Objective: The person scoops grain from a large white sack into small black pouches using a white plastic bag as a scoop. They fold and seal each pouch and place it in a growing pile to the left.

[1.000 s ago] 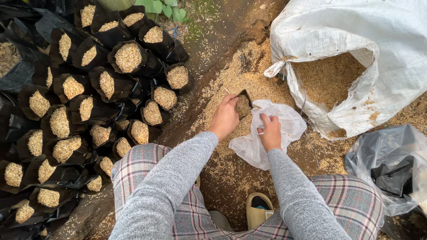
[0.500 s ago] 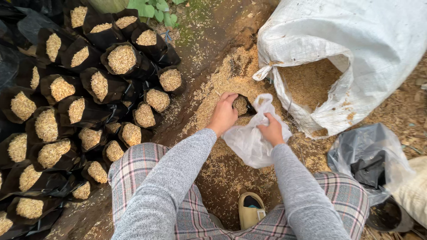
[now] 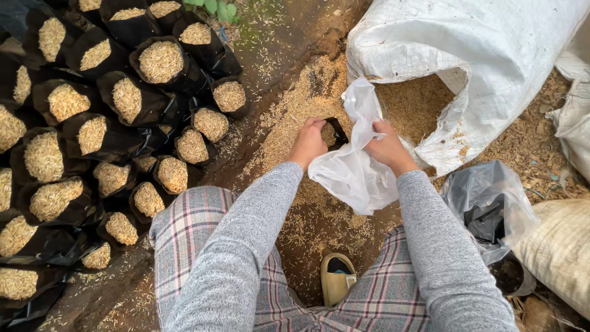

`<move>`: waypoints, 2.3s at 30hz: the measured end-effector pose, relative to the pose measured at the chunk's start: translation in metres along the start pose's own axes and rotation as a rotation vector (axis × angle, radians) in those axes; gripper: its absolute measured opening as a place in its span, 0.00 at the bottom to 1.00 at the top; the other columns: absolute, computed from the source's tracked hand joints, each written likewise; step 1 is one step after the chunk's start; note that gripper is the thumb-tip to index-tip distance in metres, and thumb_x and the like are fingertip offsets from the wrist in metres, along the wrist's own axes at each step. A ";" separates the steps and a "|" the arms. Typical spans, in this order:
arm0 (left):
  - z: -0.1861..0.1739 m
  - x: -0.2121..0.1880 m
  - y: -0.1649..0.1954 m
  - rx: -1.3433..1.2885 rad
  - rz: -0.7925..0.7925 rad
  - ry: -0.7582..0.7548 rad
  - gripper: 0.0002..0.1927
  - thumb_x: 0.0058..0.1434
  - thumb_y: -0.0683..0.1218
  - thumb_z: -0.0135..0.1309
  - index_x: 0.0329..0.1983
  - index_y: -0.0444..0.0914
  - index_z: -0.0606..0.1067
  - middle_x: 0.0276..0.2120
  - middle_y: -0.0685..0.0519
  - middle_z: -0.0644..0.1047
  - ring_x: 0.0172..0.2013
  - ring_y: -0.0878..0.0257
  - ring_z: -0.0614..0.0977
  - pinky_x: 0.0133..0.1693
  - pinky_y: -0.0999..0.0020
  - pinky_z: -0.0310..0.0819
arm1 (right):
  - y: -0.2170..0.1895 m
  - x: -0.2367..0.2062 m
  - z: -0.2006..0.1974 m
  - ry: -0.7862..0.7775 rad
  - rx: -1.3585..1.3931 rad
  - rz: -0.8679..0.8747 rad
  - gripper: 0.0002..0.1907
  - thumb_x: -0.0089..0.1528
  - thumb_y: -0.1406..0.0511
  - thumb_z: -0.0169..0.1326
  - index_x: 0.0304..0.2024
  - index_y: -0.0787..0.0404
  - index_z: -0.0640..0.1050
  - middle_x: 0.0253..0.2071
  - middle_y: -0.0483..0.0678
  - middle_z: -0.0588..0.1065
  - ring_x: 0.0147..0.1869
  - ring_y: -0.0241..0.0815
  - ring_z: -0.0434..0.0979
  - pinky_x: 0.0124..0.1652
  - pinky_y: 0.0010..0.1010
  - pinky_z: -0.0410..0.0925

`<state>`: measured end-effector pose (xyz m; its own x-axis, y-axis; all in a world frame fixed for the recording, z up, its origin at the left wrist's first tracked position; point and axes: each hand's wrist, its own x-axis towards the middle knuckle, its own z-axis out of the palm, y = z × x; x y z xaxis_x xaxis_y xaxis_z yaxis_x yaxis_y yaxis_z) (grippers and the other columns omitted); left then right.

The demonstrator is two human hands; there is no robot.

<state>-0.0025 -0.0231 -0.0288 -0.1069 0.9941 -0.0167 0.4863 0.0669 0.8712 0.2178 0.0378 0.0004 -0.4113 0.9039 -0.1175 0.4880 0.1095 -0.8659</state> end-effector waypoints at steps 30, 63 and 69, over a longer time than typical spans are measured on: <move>-0.023 -0.010 0.008 0.130 -0.168 -0.104 0.33 0.51 0.29 0.51 0.65 0.28 0.68 0.65 0.43 0.65 0.59 0.48 0.75 0.62 0.62 0.70 | 0.044 -0.008 -0.036 -0.037 -0.327 0.014 0.39 0.52 0.67 0.62 0.68 0.54 0.70 0.57 0.56 0.78 0.59 0.54 0.79 0.59 0.39 0.69; -0.018 0.005 -0.009 0.434 0.093 -0.105 0.26 0.54 0.32 0.54 0.58 0.30 0.75 0.60 0.43 0.72 0.50 0.45 0.81 0.54 0.55 0.77 | 0.100 -0.052 0.138 0.258 -0.297 0.264 0.51 0.45 0.68 0.73 0.67 0.52 0.62 0.55 0.63 0.62 0.56 0.66 0.71 0.57 0.44 0.68; -0.014 -0.001 -0.004 0.158 -0.150 0.006 0.22 0.53 0.35 0.57 0.53 0.25 0.75 0.61 0.38 0.69 0.50 0.44 0.82 0.57 0.58 0.76 | 0.099 -0.050 0.140 0.306 -0.317 0.272 0.39 0.53 0.69 0.66 0.66 0.52 0.66 0.51 0.64 0.67 0.53 0.67 0.73 0.54 0.46 0.70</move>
<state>-0.0166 -0.0252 -0.0254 -0.1933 0.9715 -0.1369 0.5947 0.2270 0.7713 0.1787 -0.0546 -0.1473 -0.0159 0.9914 -0.1296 0.7747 -0.0697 -0.6285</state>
